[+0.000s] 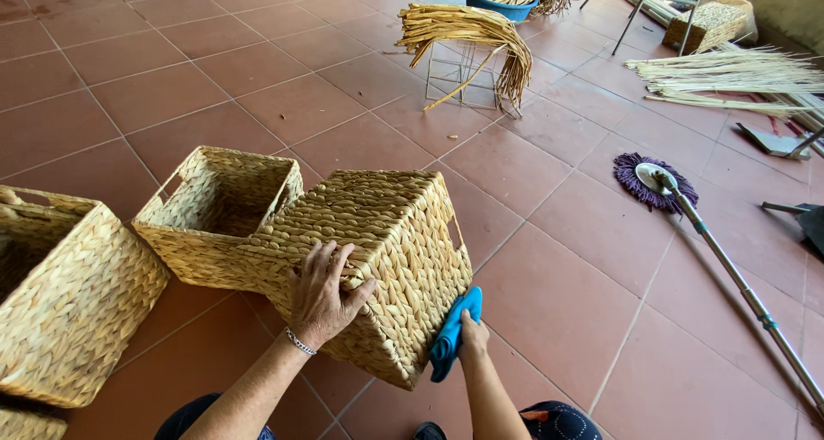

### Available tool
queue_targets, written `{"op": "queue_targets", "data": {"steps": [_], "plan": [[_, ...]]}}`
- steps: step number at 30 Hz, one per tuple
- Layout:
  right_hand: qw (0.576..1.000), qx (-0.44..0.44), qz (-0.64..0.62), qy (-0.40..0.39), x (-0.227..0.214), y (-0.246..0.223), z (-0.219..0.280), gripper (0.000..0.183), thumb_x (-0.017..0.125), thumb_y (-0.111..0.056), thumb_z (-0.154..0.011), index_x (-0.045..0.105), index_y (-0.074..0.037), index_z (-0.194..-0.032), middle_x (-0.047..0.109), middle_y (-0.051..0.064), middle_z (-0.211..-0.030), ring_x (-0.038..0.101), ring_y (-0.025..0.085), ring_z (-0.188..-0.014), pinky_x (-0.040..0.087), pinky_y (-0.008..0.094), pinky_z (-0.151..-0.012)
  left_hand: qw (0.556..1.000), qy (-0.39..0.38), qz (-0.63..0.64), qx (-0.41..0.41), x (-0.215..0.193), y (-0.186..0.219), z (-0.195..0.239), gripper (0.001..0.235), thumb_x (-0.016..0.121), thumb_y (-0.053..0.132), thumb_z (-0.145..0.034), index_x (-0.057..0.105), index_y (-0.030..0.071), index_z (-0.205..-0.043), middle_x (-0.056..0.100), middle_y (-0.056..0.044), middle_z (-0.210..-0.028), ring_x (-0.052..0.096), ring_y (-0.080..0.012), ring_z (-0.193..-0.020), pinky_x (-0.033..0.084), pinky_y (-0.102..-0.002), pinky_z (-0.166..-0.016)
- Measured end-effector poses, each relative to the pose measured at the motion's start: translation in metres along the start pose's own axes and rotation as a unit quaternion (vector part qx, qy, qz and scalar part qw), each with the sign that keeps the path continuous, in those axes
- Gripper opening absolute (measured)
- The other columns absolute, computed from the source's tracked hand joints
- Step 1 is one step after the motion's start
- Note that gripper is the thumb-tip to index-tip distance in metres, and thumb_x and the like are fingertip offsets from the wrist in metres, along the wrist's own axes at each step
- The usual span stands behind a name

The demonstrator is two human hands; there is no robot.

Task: The person wipes the exterior and interior surfaces of several woven baskets using a blue cloth. They rotate each basket to clean all sides and then place it back in a row with the others.

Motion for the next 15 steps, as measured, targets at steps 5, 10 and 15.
{"op": "queue_targets", "data": {"steps": [5,10,15], "plan": [[0.988,0.049,-0.087,-0.119,-0.001,-0.011,-0.011,0.049,0.059,-0.028,-0.097,0.055,0.000,-0.137,0.070,0.019,-0.122,0.072,0.031,-0.103,0.059,0.046,-0.090,1.000,0.013,-0.009,-0.011,-0.008,0.000,-0.008,0.074,0.055,0.071,-0.086,0.060,0.020,-0.139,0.053,-0.019,-0.144,0.043,-0.0392,-0.139,0.036,-0.065,-0.104],[0.992,-0.106,0.042,-0.044,0.003,-0.068,-0.023,0.040,0.071,-0.023,-0.096,0.065,0.005,-0.124,0.072,0.013,-0.102,0.068,0.024,-0.082,0.059,0.040,-0.074,0.989,0.066,0.133,0.012,-0.017,-0.003,0.000,0.070,0.061,0.059,-0.095,0.057,0.009,-0.144,0.055,-0.023,-0.142,0.052,-0.0374,-0.134,0.043,-0.049,-0.112],[0.923,-0.300,0.239,0.037,-0.003,-0.156,0.010,0.040,0.075,-0.025,-0.093,0.067,0.000,-0.124,0.073,0.008,-0.100,0.067,0.016,-0.083,0.057,0.031,-0.073,0.964,0.006,0.261,-0.044,0.002,-0.003,0.023,0.076,0.064,0.051,-0.096,0.043,0.005,-0.153,0.054,-0.024,-0.141,0.054,-0.0360,-0.131,0.045,-0.046,-0.109]]}}
Point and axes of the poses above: each hand's wrist, its own z-axis away from the middle knuckle, its own x-axis out of the palm, y = z × x, the point moved 3 cm from there along -z, towards the middle knuckle
